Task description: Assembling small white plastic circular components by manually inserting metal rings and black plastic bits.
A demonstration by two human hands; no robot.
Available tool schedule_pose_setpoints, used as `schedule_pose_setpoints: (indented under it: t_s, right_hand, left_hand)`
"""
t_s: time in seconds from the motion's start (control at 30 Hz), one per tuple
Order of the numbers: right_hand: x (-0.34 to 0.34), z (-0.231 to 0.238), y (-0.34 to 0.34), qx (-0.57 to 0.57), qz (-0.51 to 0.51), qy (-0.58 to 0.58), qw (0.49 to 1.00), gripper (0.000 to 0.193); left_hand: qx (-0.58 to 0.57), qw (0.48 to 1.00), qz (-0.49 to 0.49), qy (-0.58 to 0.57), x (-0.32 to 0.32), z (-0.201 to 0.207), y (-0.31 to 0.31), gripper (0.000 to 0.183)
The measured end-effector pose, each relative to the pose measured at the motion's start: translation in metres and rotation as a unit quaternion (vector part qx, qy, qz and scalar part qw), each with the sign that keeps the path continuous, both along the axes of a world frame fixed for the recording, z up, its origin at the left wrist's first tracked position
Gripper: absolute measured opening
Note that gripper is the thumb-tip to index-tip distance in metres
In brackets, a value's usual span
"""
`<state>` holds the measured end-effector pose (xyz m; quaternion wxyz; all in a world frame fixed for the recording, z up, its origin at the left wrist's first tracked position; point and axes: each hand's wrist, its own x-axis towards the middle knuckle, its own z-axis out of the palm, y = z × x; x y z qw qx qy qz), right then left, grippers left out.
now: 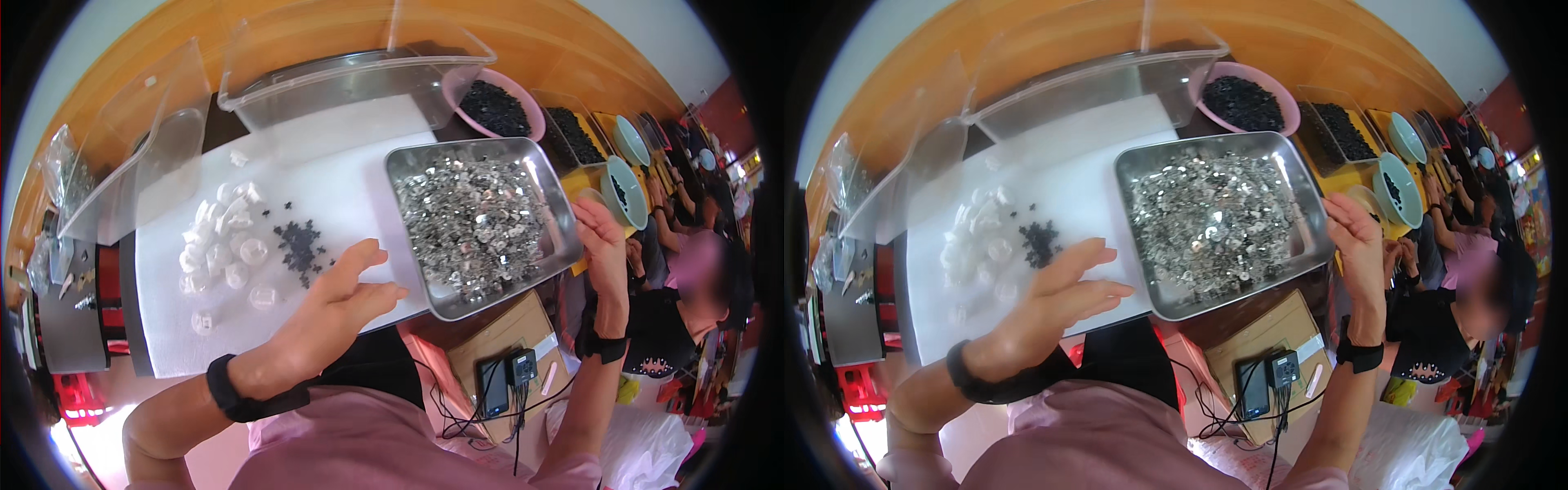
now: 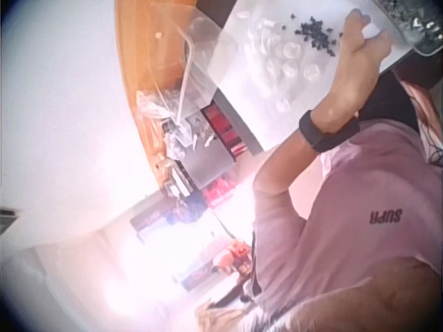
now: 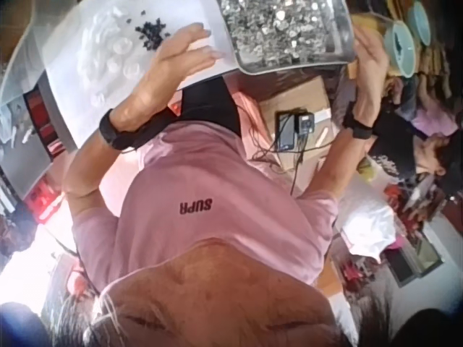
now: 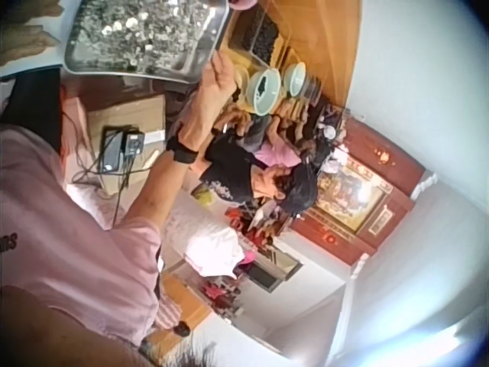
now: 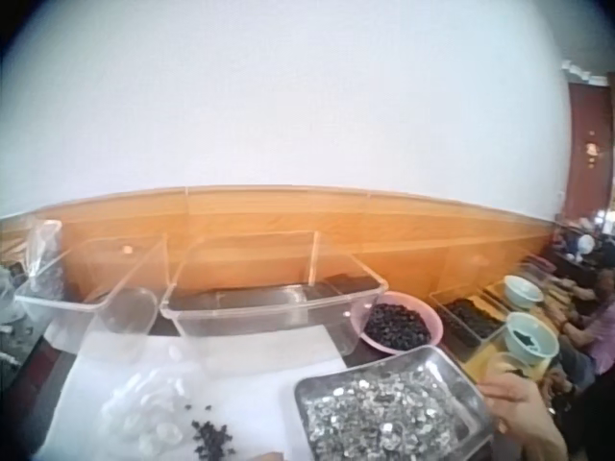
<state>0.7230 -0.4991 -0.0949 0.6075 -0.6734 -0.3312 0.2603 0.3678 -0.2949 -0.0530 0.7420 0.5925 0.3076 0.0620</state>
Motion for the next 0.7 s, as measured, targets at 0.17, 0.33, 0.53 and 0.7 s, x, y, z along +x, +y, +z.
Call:
schedule_pose_setpoints:
  t_s: [0.17,0.33,0.53,0.7]
  right_hand:
    - [-0.007,0.007,-0.015,-0.024,-0.121,-0.169,0.978,0.039]
    - [-0.106,0.065,0.004,0.067,-0.164,-0.239,0.955,0.037]
    - [-0.24,0.086,0.035,0.04,0.142,-0.143,0.979,0.025]
    - [-0.285,0.056,0.099,-0.021,0.331,-0.176,0.927,0.033]
  left_hand:
    - [-0.059,0.995,-0.017,-0.077,-0.063,0.033,-0.006,0.038]
    - [0.04,0.995,0.072,-0.052,-0.126,0.04,-0.007,0.022]
    - [0.198,0.926,0.321,-0.024,-0.181,0.02,0.01,0.025]
    - [0.19,0.925,0.328,0.006,-0.202,0.002,0.025,0.019]
